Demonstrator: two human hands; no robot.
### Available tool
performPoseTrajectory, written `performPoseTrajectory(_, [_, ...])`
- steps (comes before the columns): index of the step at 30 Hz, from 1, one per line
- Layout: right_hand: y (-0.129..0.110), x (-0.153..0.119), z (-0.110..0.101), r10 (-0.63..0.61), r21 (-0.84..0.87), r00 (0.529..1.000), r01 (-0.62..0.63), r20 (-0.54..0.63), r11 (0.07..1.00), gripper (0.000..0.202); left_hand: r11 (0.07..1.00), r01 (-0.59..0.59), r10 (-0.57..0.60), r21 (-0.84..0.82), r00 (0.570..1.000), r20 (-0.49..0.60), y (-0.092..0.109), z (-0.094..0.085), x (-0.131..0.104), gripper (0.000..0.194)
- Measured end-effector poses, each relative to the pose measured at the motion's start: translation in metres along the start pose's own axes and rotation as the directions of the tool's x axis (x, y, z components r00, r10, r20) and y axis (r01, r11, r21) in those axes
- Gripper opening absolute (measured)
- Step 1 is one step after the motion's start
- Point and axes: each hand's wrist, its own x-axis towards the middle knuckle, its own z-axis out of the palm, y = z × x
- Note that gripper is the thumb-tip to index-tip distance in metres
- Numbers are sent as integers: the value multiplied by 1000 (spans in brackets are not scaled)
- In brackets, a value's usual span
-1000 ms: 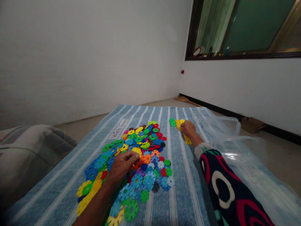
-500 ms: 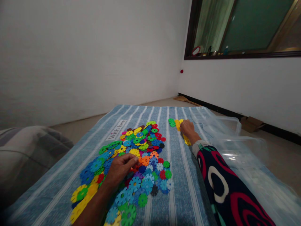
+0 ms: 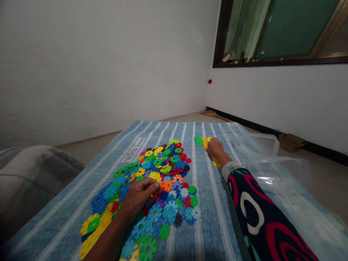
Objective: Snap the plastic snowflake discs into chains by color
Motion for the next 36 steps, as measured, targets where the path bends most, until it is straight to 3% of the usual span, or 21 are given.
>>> performPoseTrajectory(20, [-2,-6,-3,7,19,1000,-7,-7,1000,34,1000,15,-15,-3,1000,10,6,1,-2,29])
performPoseTrajectory(24, [-5,-12,-7,-21,35,998,23,-55,999,30,1000,1,-1,-16,1000,-13,6,-2,-1,28])
performPoseTrajectory(30, [-37,-40,-11,-177,122,970,198,-164,973,21,999,-46,47,10,988,-148,-3,-11,3,28])
performPoseTrajectory(33, [-62,-61,-10,-272,210,938,316,-215,925,20,992,-68,91,103,968,-235,-8,-18,7,28])
performPoseTrajectory(36, [-85,-85,-10,-289,292,937,338,-199,895,23,971,-80,149,224,939,-311,-14,-28,11,27])
